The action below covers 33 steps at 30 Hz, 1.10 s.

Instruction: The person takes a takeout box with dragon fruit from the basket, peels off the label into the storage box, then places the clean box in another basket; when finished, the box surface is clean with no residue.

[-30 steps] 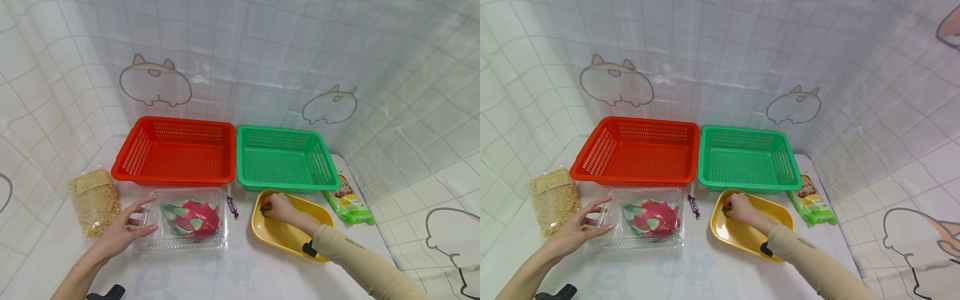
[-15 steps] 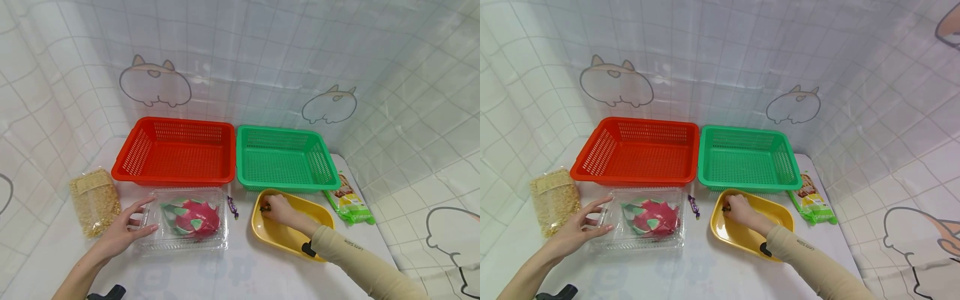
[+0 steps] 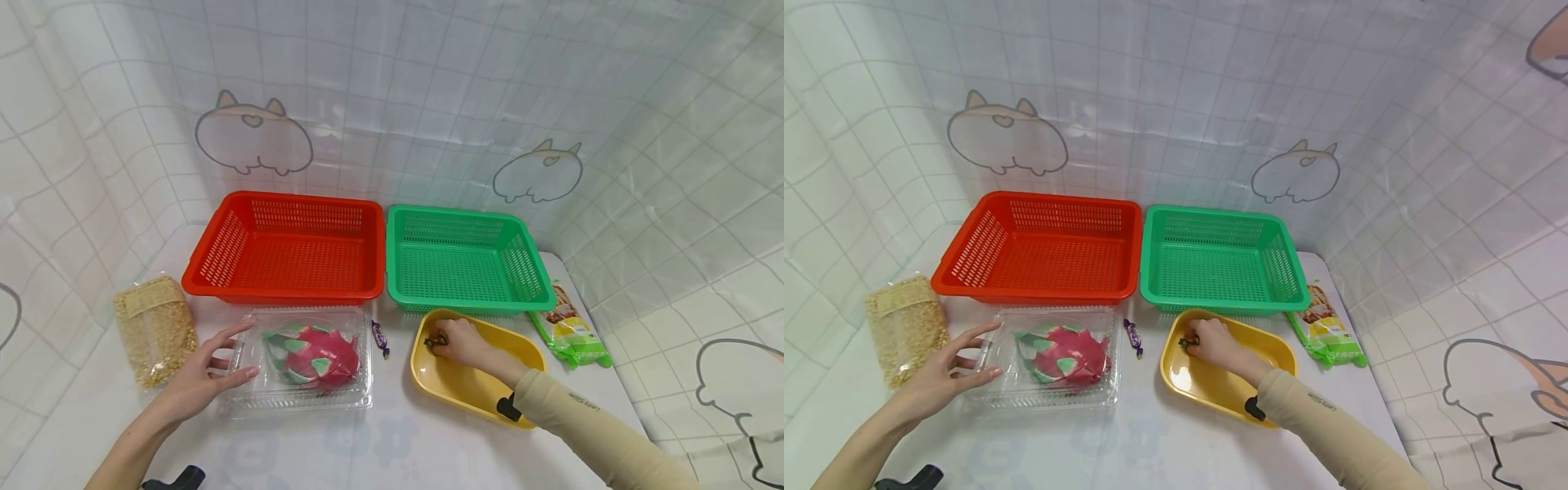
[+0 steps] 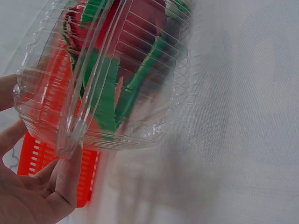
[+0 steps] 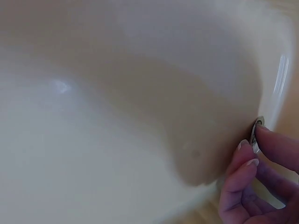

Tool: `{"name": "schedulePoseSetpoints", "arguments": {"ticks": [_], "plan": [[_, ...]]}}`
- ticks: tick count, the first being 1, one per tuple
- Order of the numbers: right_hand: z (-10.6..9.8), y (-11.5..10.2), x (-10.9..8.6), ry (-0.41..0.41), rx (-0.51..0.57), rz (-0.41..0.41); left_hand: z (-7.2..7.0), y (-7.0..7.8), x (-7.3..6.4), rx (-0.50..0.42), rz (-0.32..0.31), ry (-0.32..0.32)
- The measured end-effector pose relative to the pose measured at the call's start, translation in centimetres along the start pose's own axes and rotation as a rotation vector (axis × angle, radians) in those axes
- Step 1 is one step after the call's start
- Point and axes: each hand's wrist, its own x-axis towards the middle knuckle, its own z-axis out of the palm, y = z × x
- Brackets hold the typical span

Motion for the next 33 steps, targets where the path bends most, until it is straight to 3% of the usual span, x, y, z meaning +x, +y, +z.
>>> {"name": "schedulePoseSetpoints", "arguments": {"ticks": [9,25,33], "plan": [[-0.1,0.7,-0.3,-0.037,0.017,0.043,0.0,0.0,0.0,-0.004,0.001,-0.002],[-0.1,2.1,-0.7,-0.025,0.044,-0.001,0.1,-0.4,0.0,0.014,0.004,-0.003],[-0.5,2.3,-0.9,-0.057,0.091,0.011,0.0,-0.3,0.1,0.016,-0.002,-0.004]]}}
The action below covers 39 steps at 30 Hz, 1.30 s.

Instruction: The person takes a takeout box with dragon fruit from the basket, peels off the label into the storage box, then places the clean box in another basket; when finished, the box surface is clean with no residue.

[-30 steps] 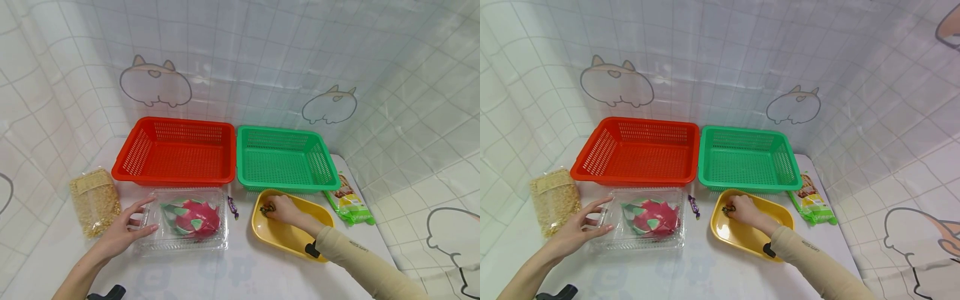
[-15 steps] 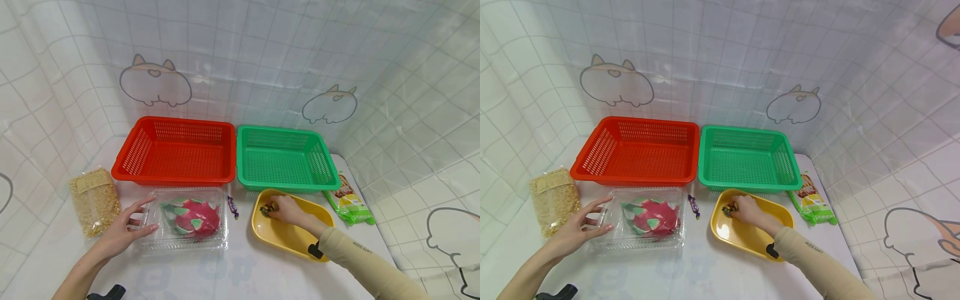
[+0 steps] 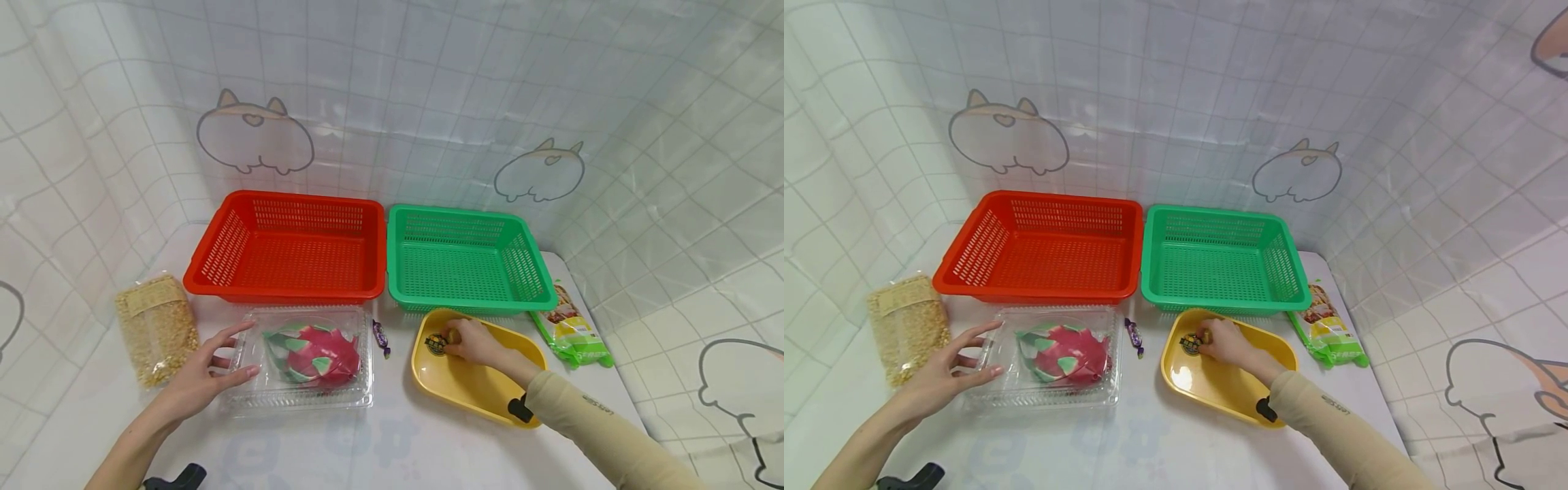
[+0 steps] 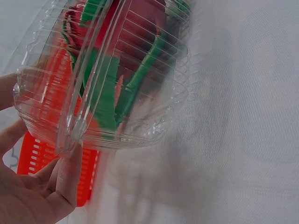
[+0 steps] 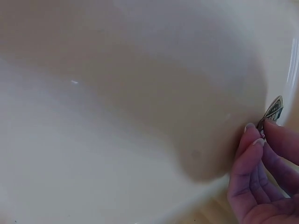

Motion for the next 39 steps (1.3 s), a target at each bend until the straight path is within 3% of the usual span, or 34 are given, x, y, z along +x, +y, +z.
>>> {"name": "schedulePoseSetpoints", "arguments": {"ticks": [14,25,39], "plan": [[-0.2,0.6,0.0,-0.051,0.032,0.002,0.1,0.1,0.0,-0.027,-0.003,-0.011],[-0.7,0.8,0.0,-0.068,0.000,-0.075,0.1,0.2,-0.1,-0.027,0.017,0.004],[-1.6,1.9,0.4,-0.194,0.040,-0.174,0.1,0.1,-0.1,-0.022,0.023,0.011]]}}
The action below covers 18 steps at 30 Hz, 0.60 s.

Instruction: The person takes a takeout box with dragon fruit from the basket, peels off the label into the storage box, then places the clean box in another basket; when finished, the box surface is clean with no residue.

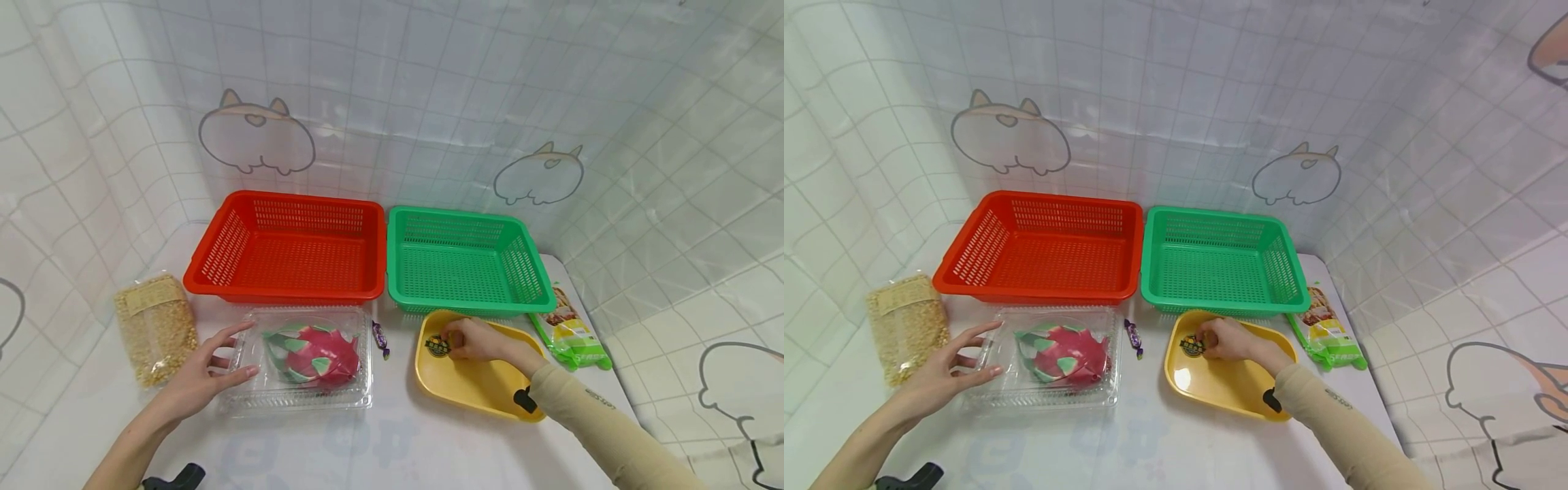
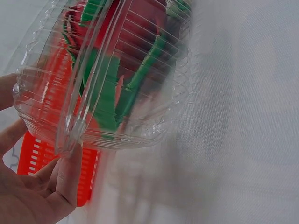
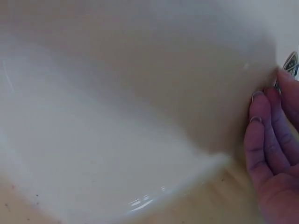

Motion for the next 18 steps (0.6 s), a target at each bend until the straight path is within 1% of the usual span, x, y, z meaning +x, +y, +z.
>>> {"name": "schedulePoseSetpoints", "arguments": {"ticks": [6,8,10,12,18], "plan": [[-0.3,0.9,-0.1,-0.047,-0.013,-0.045,0.0,0.0,0.0,-0.007,-0.010,-0.007],[-0.5,0.9,-0.2,-0.047,0.022,-0.045,0.0,0.0,0.1,-0.006,-0.014,-0.009],[-0.8,0.6,-0.3,-0.034,0.082,-0.038,0.0,-0.1,0.1,-0.003,-0.011,-0.015],[-1.2,-0.2,-0.3,-0.023,0.169,-0.028,-0.1,-0.1,0.1,-0.005,-0.016,-0.018],[-2.2,-3.6,0.0,-0.007,0.427,0.036,-0.1,0.1,0.1,-0.004,-0.035,-0.026]]}}
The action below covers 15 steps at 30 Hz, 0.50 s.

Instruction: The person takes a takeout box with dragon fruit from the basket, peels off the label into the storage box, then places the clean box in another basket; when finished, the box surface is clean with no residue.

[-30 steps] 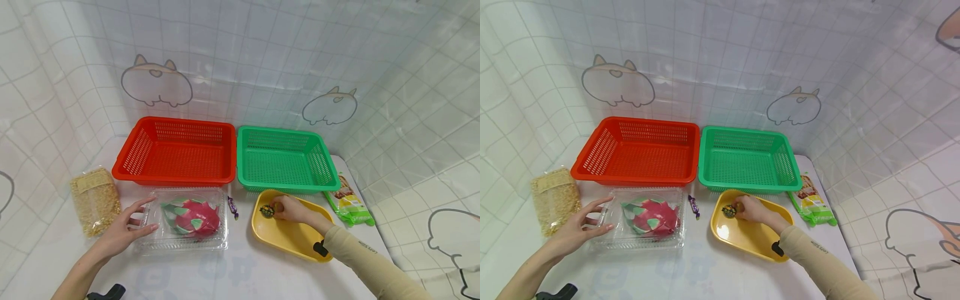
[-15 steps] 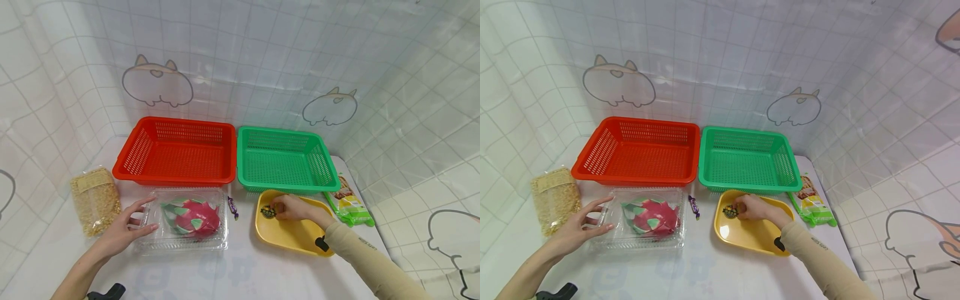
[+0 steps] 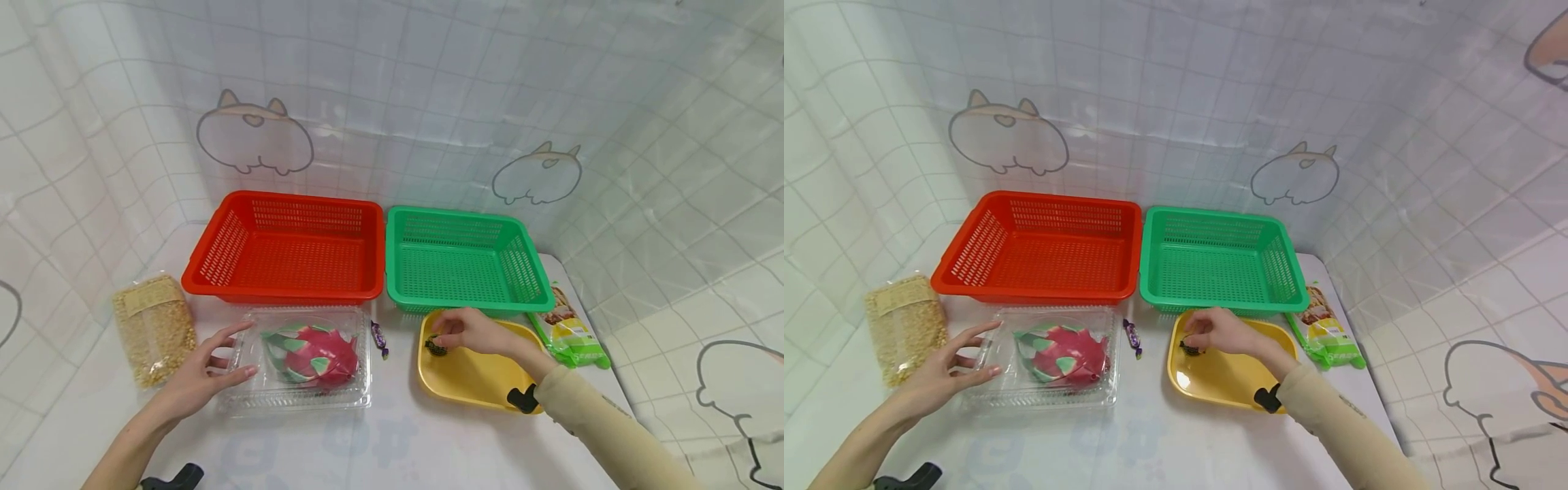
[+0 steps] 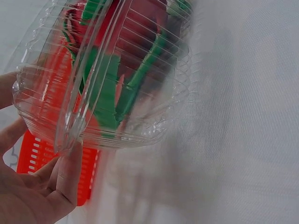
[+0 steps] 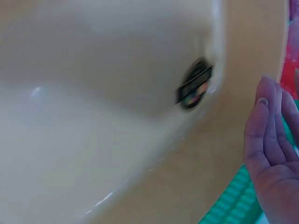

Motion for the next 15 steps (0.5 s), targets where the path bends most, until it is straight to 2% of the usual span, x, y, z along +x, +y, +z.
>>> {"name": "schedulePoseSetpoints", "arguments": {"ticks": [9,15], "plan": [[1.4,-3.2,0.3,0.105,0.222,0.085,-0.1,-0.2,0.1,0.022,-0.007,-0.009],[3.2,-5.0,0.8,0.167,0.263,0.116,-0.1,-0.2,0.1,0.022,-0.013,-0.013]]}}
